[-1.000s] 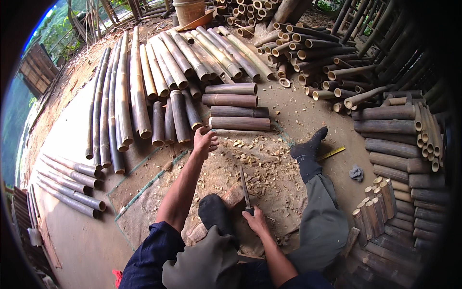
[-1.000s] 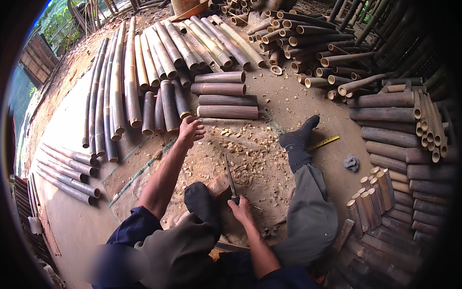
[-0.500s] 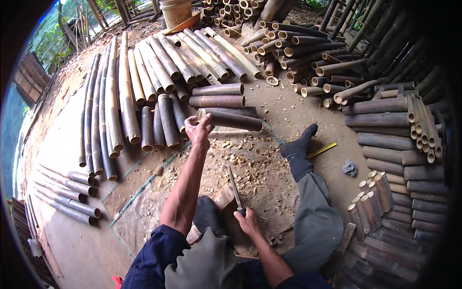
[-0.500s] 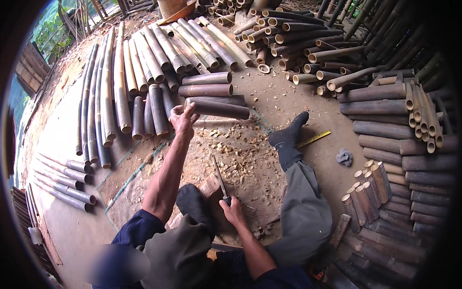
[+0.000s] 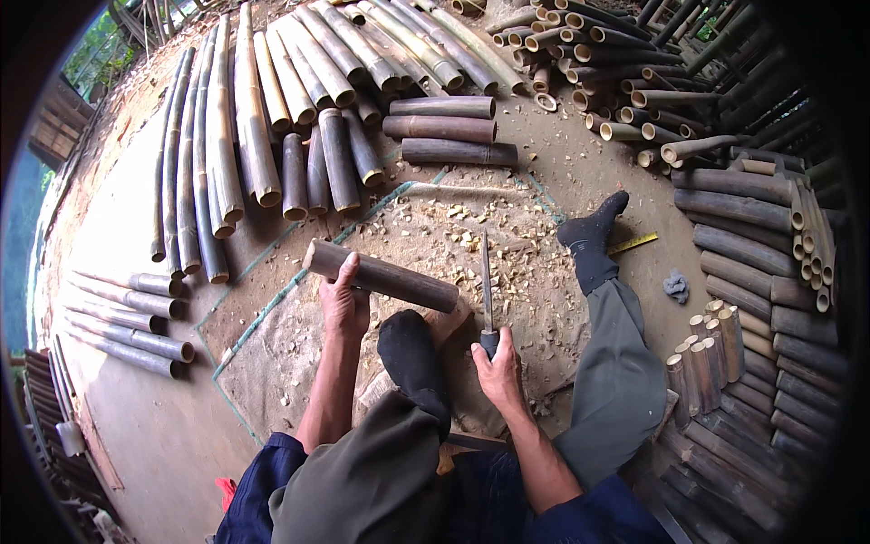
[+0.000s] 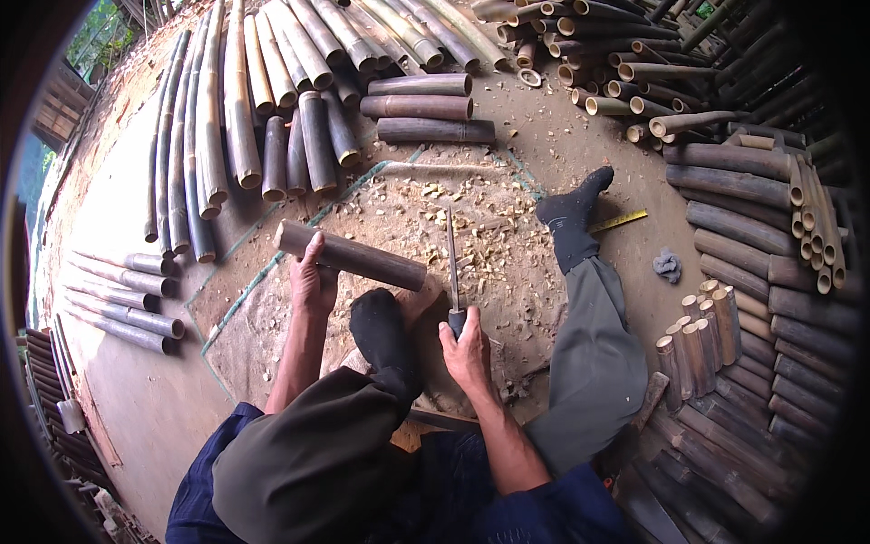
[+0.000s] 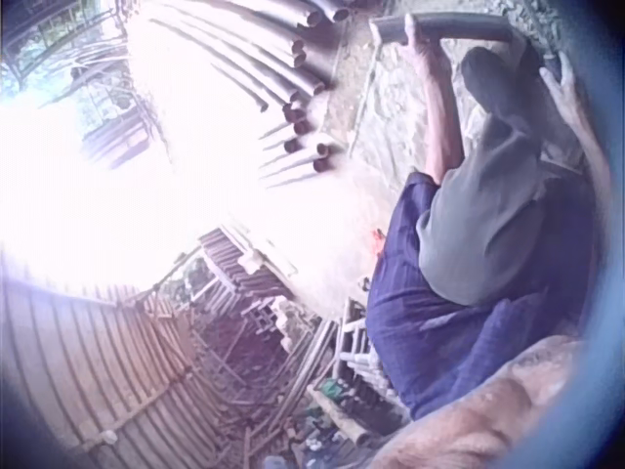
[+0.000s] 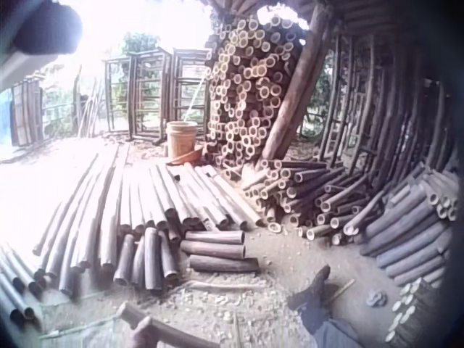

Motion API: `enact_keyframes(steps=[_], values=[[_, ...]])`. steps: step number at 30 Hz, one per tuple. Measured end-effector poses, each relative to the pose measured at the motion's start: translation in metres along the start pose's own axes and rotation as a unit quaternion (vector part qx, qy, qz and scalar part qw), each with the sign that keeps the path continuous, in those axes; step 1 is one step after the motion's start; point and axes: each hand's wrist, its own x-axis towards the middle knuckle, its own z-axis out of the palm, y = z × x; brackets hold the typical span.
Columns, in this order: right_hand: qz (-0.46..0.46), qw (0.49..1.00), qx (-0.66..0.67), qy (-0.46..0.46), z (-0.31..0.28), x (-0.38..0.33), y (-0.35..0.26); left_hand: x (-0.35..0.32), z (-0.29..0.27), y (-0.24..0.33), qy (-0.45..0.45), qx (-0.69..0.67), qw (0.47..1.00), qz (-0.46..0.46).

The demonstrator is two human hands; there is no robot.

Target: The person sits on the ground and uses a knife to sharpen the end of a bamboo pole. They hold the pole with their left hand and scrape the knife along the edge to create a tapered point, then place the finished piece on a pile of similar bamboo segments.

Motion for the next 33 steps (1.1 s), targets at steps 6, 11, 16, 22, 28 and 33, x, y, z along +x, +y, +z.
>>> enact_keyframes(steps=[6,11,16,22,28,33], values=[[-0.02,0.988,-0.12,-0.092,-0.01,-0.008,-0.034,-0.02,-0.025,0.001,0.11,-0.034,0.993,0.012],[-0.115,0.99,-0.055,-0.067,-0.027,-0.002,-0.085,-0.028,-0.026,0.01,0.077,0.043,0.993,0.073],[-0.151,0.987,-0.036,-0.034,-0.009,0.002,-0.058,-0.02,-0.027,0.009,0.051,0.065,0.995,0.054],[-0.106,0.983,-0.096,-0.116,-0.026,-0.002,-0.083,-0.02,-0.03,0.012,0.037,0.095,0.992,0.07],[-0.075,0.984,-0.125,-0.103,-0.01,0.007,-0.046,-0.025,-0.021,0.011,0.009,0.114,0.991,0.074],[-0.102,0.987,-0.048,-0.115,-0.03,0.002,-0.086,-0.025,-0.032,0.016,-0.007,0.115,0.991,0.073]])
